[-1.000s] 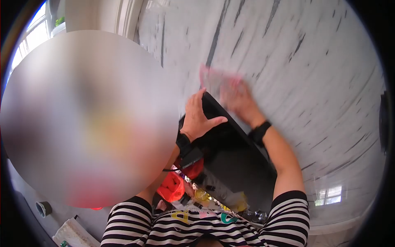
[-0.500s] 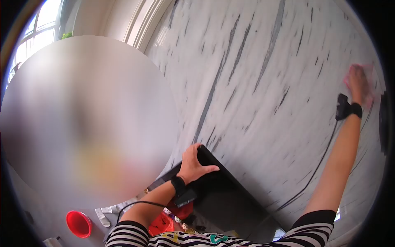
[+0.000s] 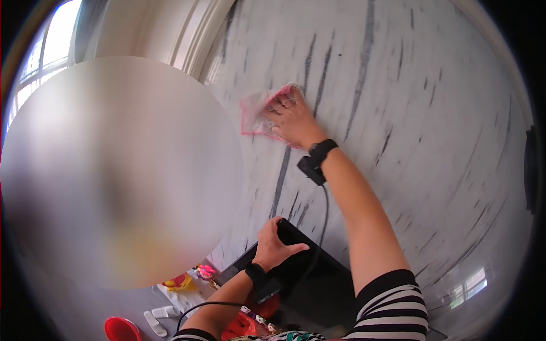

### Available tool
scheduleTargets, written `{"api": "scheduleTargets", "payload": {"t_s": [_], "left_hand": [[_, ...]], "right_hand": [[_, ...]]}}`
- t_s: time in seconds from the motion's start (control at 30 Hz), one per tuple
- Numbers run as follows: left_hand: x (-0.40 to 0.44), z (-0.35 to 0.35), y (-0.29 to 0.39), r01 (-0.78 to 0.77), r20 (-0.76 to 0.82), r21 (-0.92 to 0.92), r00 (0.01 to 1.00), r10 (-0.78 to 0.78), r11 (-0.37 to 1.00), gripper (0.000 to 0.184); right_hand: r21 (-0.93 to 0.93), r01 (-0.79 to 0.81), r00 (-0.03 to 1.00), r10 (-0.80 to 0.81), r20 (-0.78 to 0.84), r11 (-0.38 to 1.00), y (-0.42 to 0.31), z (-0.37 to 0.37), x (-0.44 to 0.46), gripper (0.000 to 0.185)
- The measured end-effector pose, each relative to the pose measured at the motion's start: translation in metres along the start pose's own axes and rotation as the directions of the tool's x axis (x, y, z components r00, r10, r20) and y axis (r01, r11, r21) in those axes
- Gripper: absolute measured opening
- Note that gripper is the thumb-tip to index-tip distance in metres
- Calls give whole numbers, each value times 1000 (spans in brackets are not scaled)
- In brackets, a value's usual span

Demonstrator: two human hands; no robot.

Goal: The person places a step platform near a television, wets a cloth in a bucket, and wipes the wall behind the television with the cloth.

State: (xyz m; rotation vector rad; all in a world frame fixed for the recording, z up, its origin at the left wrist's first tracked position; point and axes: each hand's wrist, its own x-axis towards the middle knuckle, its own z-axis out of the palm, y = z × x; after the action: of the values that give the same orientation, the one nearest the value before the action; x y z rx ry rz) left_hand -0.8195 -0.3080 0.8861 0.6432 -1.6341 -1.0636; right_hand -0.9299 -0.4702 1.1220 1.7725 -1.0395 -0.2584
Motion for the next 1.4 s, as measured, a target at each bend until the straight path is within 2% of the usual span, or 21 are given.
{"api": "scheduleTargets", "payload": {"t_s": [0.03, 0.13, 0.17, 0.23, 0.3, 0.33, 0.37, 0.47, 0.57, 0.67, 0.73, 0.8, 0.83, 0.87, 0.97, 1.03, 1.1, 1.13, 1.2, 1.33, 1.4], "left_hand": [[2, 1, -1, -18, 20, 2, 1000, 18, 1000, 86], [0, 8, -6, 28, 5, -72, 1000, -28, 997, 85], [-1, 8, -6, 43, 14, -103, 999, -42, 994, 85], [0, 11, -12, 69, 29, -157, 997, -65, 985, 85], [0, 12, -13, 91, 45, -218, 996, -83, 972, 84], [-2, 18, -28, 95, 44, -207, 995, -88, 974, 82], [-2, 16, -23, 85, 42, -188, 996, -79, 978, 82], [0, 13, -13, 44, 28, -154, 999, -40, 987, 82], [0, 13, -13, 49, 26, -173, 999, -45, 984, 82], [0, 15, -18, 42, 37, -175, 999, -36, 984, 81], [1, 15, -14, 7, 2, -131, 1000, -7, 991, 80], [0, 15, -5, 45, 32, -177, 999, -39, 983, 83], [1, 16, -9, 23, 3, -146, 1000, -23, 989, 85], [-1, 16, -15, 10, -13, -105, 1000, -11, 994, 87], [-1, 20, -30, 145, 94, -341, 988, -119, 929, 85], [0, 17, -29, 134, 110, -345, 989, -101, 929, 71], [-1, 15, -21, 37, 33, -230, 999, -31, 972, 66], [2, 17, -27, 24, 19, -228, 1000, -20, 973, 64], [-1, 14, -16, 135, 66, -276, 990, -122, 952, 66], [6, 12, -32, 130, 95, -292, 990, -107, 948, 75], [4, 11, -39, 42, 30, -137, 999, -38, 990, 71]], "right_hand": [[19, 65, 997, -66, 45, 998, 11, -12, -9, 44], [-220, -225, 974, 213, -76, 949, 112, -88, -29, 43], [-278, -297, 941, 231, -247, 914, 157, -108, -46, 47], [-511, -506, 856, 477, -198, 695, 207, -166, -94, 63], [-440, -612, 790, 489, -369, 657, 247, -203, -160, 46], [-596, -724, 673, 546, -499, 347, 276, -207, -198, 53], [-517, -784, 596, 650, -471, 344, 287, -217, -238, 54], [-404, -900, 385, 732, -563, 163, 286, -242, -358, 55], [-480, -875, 376, 722, -581, 70, 253, -256, -494, 52], [-312, -934, 109, 693, -713, -174, 188, -241, -590, 50], [-340, -824, -219, 808, -547, -453, 150, -219, -641, 45], [-285, -777, -259, 698, -667, -561, 118, -191, -635, 36], [-296, -766, -258, 695, -671, -570, 108, -186, -612, 36], [-502, -735, -227, 863, -452, -456, 93, -181, -582, 29], [-698, -691, 199, 978, 68, 189, 9, -179, -446, 17], [-290, -794, 519, 844, 133, 534, -12, -150, -420, 27], [141, -742, 663, 749, 10, 655, -32, -126, -393, 38], [414, -666, 674, 739, -24, 621, -33, -127, -370, 44], [23, -615, 789, 614, 20, 788, -40, -125, -344, 44], [4, -643, 764, 641, 78, 766, -28, -122, -375, 41], [11, -849, 513, 828, -227, 529, -15, -151, -411, 34]]}}
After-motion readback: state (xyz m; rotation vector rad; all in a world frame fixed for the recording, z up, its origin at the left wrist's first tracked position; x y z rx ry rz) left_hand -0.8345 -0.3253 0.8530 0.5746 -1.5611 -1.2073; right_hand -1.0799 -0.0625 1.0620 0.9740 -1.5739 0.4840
